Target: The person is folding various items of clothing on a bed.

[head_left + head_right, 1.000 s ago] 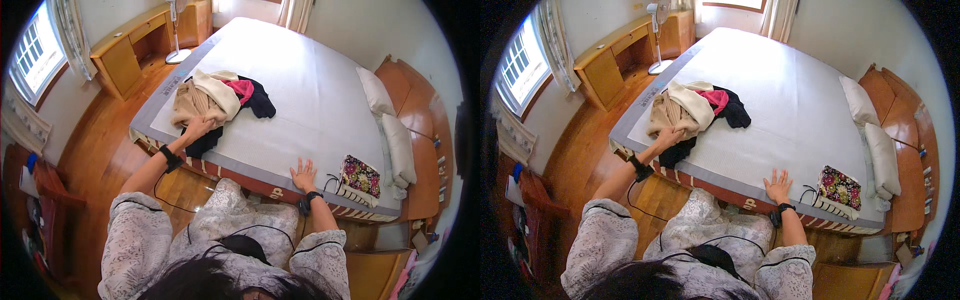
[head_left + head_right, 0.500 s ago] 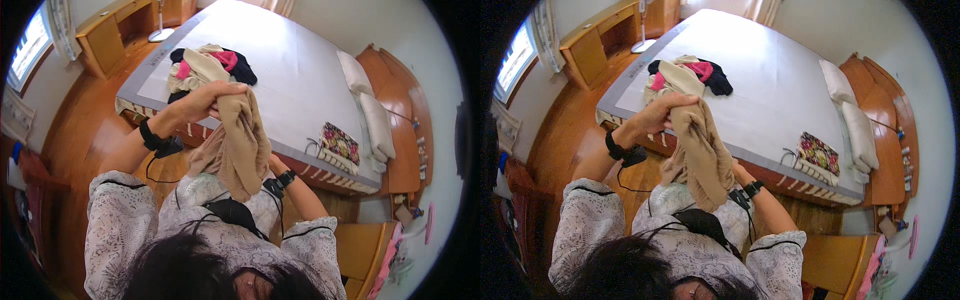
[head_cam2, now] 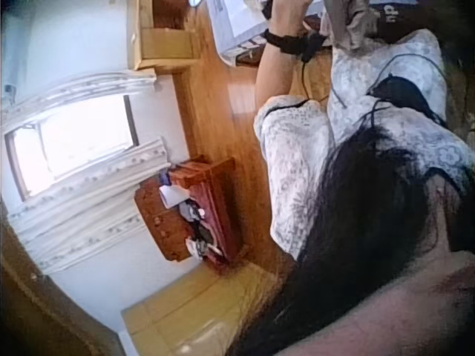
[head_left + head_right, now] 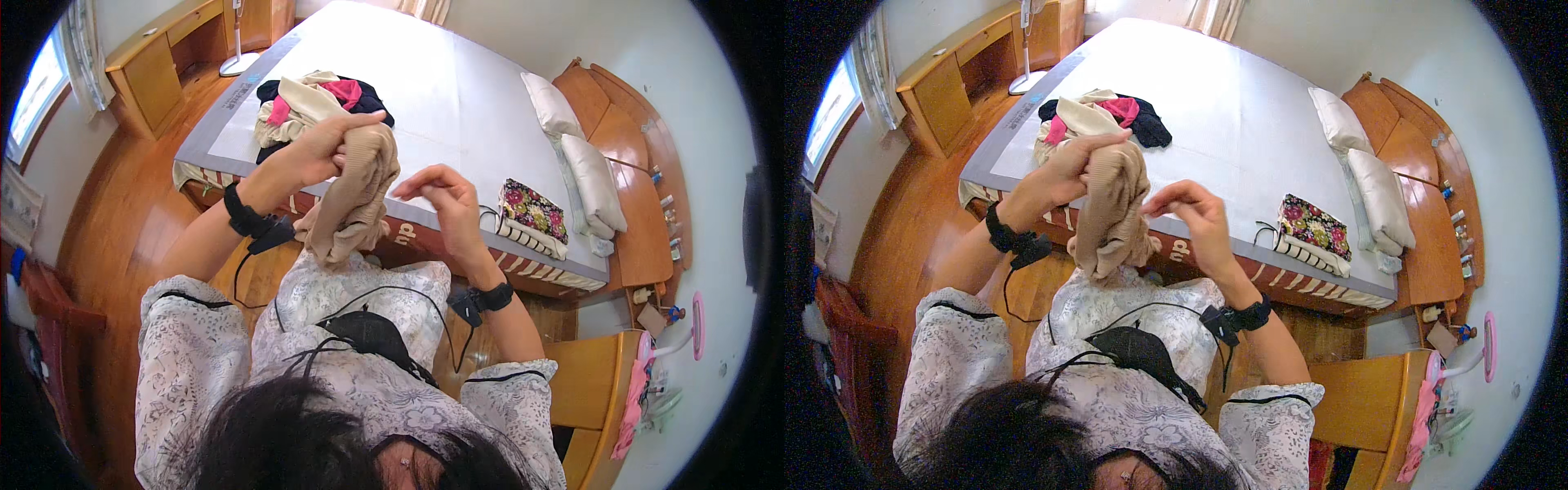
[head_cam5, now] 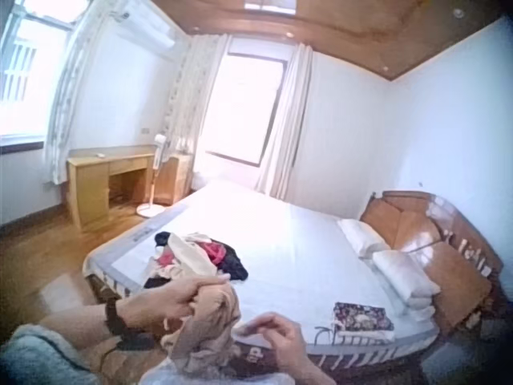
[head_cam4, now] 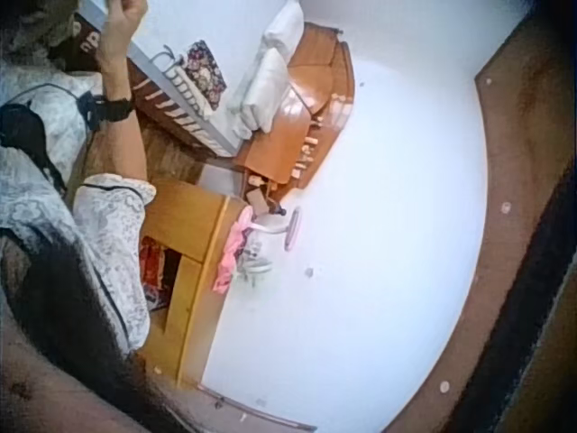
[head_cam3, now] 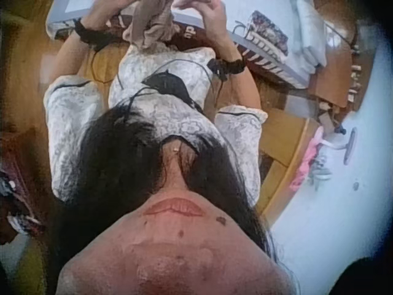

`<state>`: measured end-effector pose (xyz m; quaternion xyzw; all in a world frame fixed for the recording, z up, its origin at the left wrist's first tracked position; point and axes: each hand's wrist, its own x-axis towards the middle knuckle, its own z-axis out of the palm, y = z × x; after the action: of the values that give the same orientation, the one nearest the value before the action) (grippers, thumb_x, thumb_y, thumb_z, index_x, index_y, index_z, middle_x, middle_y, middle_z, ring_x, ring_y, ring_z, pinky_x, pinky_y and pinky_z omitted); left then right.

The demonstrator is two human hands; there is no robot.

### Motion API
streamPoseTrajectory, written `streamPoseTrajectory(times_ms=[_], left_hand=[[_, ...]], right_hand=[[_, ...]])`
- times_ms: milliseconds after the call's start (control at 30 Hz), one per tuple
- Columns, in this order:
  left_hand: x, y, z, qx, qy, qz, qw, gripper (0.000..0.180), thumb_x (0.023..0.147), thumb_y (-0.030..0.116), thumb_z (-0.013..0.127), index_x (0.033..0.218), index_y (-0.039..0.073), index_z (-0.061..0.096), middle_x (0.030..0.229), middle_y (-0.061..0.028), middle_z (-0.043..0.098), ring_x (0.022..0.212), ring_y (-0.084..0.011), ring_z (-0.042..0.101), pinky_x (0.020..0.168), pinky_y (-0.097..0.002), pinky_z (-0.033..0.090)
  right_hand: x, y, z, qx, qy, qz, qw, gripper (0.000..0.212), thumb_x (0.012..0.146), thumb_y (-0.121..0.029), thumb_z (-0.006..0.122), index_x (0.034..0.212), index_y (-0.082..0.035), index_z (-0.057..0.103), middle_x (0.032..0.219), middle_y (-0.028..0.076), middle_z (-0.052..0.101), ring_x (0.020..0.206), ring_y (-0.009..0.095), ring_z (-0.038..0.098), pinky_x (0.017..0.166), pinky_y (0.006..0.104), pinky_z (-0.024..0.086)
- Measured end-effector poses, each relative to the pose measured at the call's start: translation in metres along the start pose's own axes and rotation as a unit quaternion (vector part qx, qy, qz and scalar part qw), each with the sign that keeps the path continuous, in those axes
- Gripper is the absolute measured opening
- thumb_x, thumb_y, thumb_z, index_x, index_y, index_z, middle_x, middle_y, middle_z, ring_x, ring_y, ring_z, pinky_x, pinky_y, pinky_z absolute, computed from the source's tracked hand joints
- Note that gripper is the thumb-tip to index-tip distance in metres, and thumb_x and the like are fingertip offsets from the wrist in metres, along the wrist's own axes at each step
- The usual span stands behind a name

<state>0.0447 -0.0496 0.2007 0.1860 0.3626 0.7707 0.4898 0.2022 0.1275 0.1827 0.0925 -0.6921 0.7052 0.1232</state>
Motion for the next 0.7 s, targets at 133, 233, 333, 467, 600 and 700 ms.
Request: streamPoseTrajectory(times_ms=[133, 233, 333, 467, 600, 700], left_hand=[[0.002, -0.022, 0.029, 0.192, 0.023, -0.036, 0.981, 0.028, 0.089, 0.033, 0.057, 0.077, 0.008, 0.06, 0.06, 0.002, 0.051, 0.044, -0.0044, 0.04, 0.035, -0.0175, 0.024], [0.005, -0.038, 0.047, 0.299, -0.022, -0.033, 0.953, 0.037, 0.09, 0.04, 0.053, 0.081, 0.006, 0.064, 0.06, 0.0005, 0.056, 0.052, -0.006, 0.048, 0.041, -0.0194, 0.033], [-0.008, -0.05, 0.089, 0.39, -0.093, 0.007, 0.916, 0.039, 0.09, 0.039, 0.053, 0.077, 0.004, 0.064, 0.063, -0.001, 0.058, 0.055, -0.0077, 0.051, 0.045, -0.021, 0.038], [-0.028, -0.096, 0.111, 0.442, -0.238, 0.003, 0.865, 0.046, 0.088, 0.042, 0.05, 0.07, 0.0, 0.058, 0.054, -0.004, 0.051, 0.047, -0.0114, 0.049, 0.039, -0.0268, 0.038], [-0.061, -0.122, 0.136, 0.367, -0.389, -0.062, 0.843, 0.052, 0.091, 0.039, 0.052, 0.059, -0.002, 0.048, 0.049, -0.0034, 0.04, 0.044, -0.0108, 0.039, 0.039, -0.0313, 0.032], [-0.076, -0.124, 0.138, 0.383, -0.43, -0.025, 0.817, 0.055, 0.091, 0.037, 0.051, 0.055, -0.004, 0.043, 0.048, -0.0028, 0.037, 0.044, -0.0109, 0.038, 0.041, -0.0318, 0.032]], right_hand=[[-0.002, 0.016, 0.033, -0.037, -0.022, 0.057, 0.997, 0.022, 0.085, 0.0, 0.047, 0.104, 0.003, 0.057, 0.103, 0.013, 0.061, 0.089, 0.018, 0.06, 0.085, 0.0321, 0.049], [-0.009, 0.05, 0.024, -0.155, -0.047, 0.043, 0.986, 0.027, 0.084, -0.007, 0.054, 0.111, -0.002, 0.055, 0.115, 0.008, 0.056, 0.102, 0.016, 0.054, 0.089, 0.0272, 0.046], [-0.023, 0.093, -0.009, -0.306, -0.071, -0.144, 0.938, 0.034, 0.076, -0.018, 0.067, 0.106, -0.004, 0.058, 0.103, 0.009, 0.058, 0.095, 0.02, 0.058, 0.079, 0.0342, 0.049], [-0.031, 0.06, -0.004, -0.12, -0.099, 0.053, 0.986, 0.029, 0.079, -0.019, 0.064, 0.103, -0.004, 0.058, 0.094, 0.01, 0.061, 0.087, 0.02, 0.06, 0.073, 0.0358, 0.05], [-0.03, 0.076, -0.014, -0.179, -0.098, 0.056, 0.977, 0.027, 0.079, -0.018, 0.063, 0.102, -0.005, 0.059, 0.092, 0.01, 0.062, 0.084, 0.019, 0.06, 0.071, 0.0357, 0.05], [-0.026, 0.062, -0.013, -0.319, -0.126, 0.046, 0.938, 0.026, 0.078, -0.017, 0.063, 0.102, -0.005, 0.059, 0.09, 0.01, 0.062, 0.083, 0.019, 0.061, 0.07, 0.0356, 0.05]])
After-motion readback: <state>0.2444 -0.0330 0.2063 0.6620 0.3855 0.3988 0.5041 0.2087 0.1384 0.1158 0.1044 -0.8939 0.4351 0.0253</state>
